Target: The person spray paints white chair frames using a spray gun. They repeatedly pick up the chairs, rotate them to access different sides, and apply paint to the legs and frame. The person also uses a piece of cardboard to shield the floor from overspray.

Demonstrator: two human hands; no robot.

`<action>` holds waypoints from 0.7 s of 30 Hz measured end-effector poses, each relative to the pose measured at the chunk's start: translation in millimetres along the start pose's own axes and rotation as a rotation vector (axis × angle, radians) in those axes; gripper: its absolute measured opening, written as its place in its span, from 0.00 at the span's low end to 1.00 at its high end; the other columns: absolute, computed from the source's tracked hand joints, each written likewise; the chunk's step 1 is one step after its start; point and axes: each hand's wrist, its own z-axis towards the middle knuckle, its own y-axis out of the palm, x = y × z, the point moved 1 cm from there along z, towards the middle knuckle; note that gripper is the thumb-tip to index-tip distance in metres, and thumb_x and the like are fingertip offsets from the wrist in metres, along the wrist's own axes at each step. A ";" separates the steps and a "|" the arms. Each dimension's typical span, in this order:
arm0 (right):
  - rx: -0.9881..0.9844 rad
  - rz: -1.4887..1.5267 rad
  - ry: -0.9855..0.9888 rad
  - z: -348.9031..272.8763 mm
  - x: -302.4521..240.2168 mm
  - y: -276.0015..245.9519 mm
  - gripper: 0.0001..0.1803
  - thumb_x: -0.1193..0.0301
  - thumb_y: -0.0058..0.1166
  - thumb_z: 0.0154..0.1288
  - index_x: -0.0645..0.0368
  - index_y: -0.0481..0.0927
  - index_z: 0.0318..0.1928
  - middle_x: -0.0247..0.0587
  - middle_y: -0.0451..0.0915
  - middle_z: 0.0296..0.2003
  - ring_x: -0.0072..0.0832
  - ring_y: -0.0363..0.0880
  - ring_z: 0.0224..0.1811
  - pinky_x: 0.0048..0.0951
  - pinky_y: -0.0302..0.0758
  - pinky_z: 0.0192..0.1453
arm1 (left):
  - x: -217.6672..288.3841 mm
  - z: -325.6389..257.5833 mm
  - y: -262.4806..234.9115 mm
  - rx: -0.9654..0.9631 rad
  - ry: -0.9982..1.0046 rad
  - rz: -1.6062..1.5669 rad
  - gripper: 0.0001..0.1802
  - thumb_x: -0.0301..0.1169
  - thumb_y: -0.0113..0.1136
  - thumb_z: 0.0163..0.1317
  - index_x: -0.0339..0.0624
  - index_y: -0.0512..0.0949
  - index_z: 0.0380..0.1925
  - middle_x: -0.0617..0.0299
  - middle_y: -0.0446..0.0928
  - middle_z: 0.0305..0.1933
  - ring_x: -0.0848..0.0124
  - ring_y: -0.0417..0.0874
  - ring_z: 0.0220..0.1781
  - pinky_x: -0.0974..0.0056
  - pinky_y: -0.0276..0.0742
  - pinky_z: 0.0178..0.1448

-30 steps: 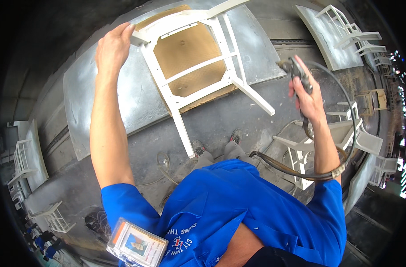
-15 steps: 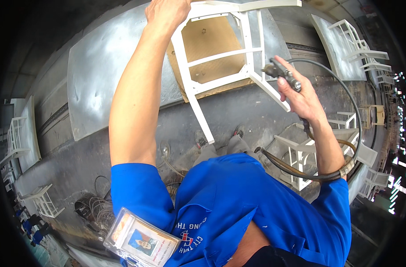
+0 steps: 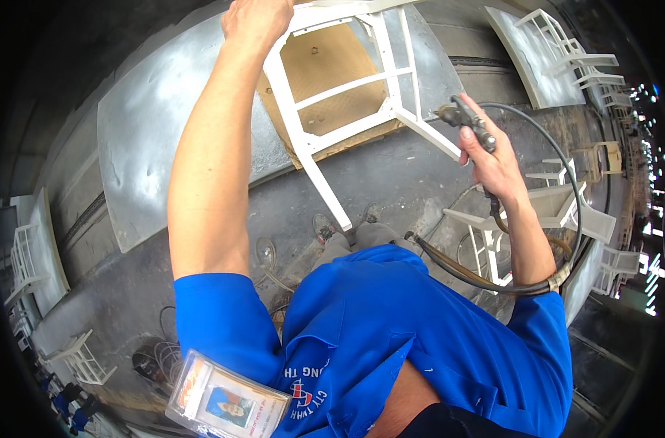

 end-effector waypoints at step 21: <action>-0.280 0.180 0.022 -6.8 203.8 155.1 0.34 0.54 0.57 0.76 0.34 0.64 0.78 0.58 0.80 0.63 0.54 0.81 0.63 0.45 0.76 0.69 | 10.2 7.5 -22.6 -0.219 -0.120 0.344 0.25 0.58 0.52 0.73 0.59 0.86 0.58 0.56 0.89 0.49 0.54 0.87 0.57 0.52 0.79 0.61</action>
